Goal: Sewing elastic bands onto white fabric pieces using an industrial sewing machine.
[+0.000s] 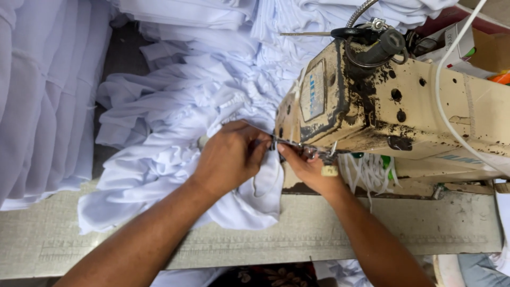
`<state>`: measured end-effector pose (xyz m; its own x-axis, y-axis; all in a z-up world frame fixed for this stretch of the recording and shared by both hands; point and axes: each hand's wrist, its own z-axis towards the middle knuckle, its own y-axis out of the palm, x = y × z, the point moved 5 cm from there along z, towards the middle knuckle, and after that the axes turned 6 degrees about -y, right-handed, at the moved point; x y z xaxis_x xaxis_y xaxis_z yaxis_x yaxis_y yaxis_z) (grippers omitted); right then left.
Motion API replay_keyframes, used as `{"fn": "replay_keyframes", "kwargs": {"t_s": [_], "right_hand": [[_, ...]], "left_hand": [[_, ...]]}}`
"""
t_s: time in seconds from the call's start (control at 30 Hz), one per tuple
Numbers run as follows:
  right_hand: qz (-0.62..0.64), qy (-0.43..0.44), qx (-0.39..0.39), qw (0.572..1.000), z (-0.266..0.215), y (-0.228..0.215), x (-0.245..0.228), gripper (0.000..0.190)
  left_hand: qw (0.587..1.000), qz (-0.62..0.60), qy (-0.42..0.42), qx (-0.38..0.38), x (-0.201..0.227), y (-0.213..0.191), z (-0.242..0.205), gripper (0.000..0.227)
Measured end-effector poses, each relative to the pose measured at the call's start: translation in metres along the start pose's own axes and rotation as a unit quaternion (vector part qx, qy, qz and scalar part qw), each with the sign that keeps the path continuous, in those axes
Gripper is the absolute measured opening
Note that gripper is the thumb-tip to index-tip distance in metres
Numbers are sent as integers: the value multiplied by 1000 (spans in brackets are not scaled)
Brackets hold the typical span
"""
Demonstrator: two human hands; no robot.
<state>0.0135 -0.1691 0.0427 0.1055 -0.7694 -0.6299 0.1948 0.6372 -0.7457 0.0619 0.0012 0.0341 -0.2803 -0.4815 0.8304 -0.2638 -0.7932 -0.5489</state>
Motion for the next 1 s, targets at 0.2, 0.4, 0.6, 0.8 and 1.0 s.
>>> {"fn": "replay_keyframes", "kwargs": {"t_s": [0.2, 0.4, 0.6, 0.8, 1.0], "right_hand": [[27, 23, 4, 999, 0, 4, 18, 17], [55, 46, 10, 997, -2, 6, 33, 15], [84, 68, 19, 994, -5, 8, 47, 14], [111, 89, 26, 989, -7, 10, 61, 12], [139, 110, 34, 984, -8, 13, 74, 11]], "left_hand": [[1000, 15, 22, 7, -4, 4, 0, 17], [999, 19, 27, 9, -4, 5, 1, 17], [999, 21, 25, 8, -5, 8, 1, 17], [1000, 18, 22, 10, -6, 8, 1, 16], [1000, 19, 19, 7, -4, 7, 2, 18]]}}
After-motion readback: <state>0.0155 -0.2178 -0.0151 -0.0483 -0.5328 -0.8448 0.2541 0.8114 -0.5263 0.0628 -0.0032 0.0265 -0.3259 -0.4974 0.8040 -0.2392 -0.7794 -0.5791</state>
